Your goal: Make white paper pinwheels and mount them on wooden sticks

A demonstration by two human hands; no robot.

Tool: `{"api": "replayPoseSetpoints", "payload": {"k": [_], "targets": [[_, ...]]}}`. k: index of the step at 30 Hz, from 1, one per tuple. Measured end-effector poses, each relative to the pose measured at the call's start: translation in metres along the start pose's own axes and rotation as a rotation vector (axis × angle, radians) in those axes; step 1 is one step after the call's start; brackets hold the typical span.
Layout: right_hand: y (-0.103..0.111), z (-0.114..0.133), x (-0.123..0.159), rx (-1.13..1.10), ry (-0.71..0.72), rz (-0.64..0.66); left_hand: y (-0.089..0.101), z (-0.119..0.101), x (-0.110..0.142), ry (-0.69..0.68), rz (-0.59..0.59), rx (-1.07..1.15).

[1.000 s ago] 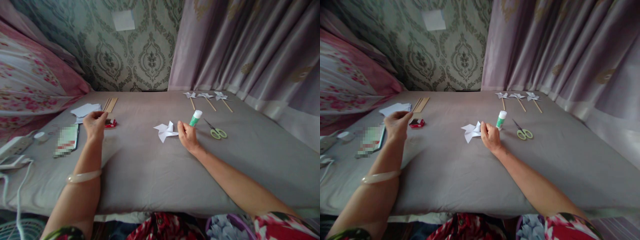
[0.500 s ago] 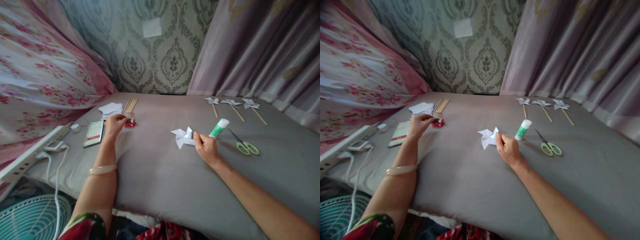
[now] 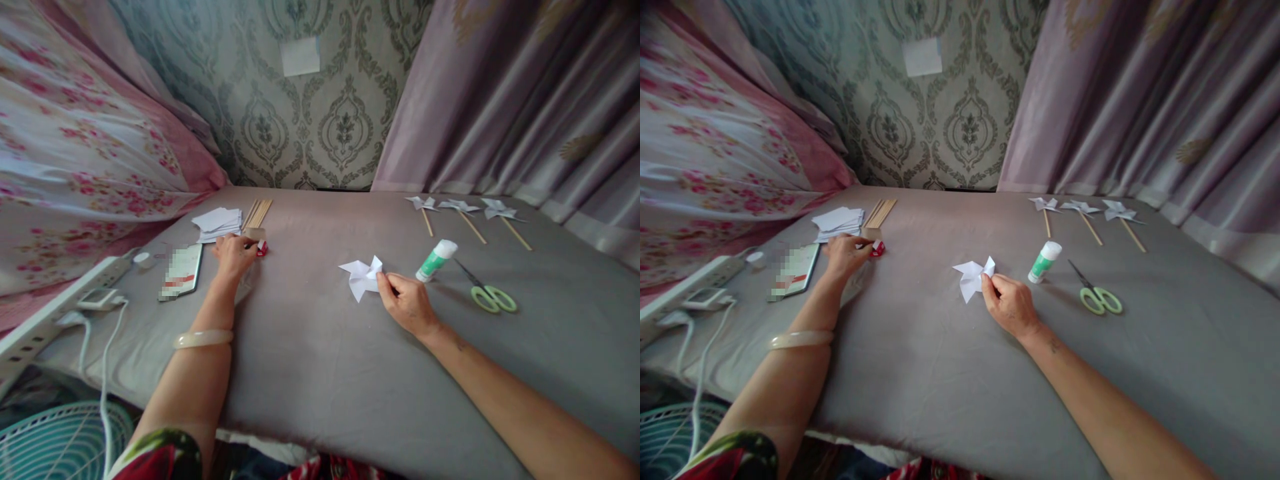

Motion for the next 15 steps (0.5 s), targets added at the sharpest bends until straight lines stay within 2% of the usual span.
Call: {"api": "replayPoseSetpoints", "payload": {"k": [15], "targets": [[0.0073,-0.0076,-0.0035,-0.032,-0.101,-0.081,-0.0057,-0.0026,-0.0108,0.174,0.203,-0.076]]}}
Point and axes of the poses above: each hand's wrist, its own x-axis away from the middle knuckle, its own y-axis out of the back of the hand, z = x × y, the point moved 7 cm from there along -x, towards the middle knuckle, and after that the axes turned 11 degrees about -x, right-handed, at the moved point
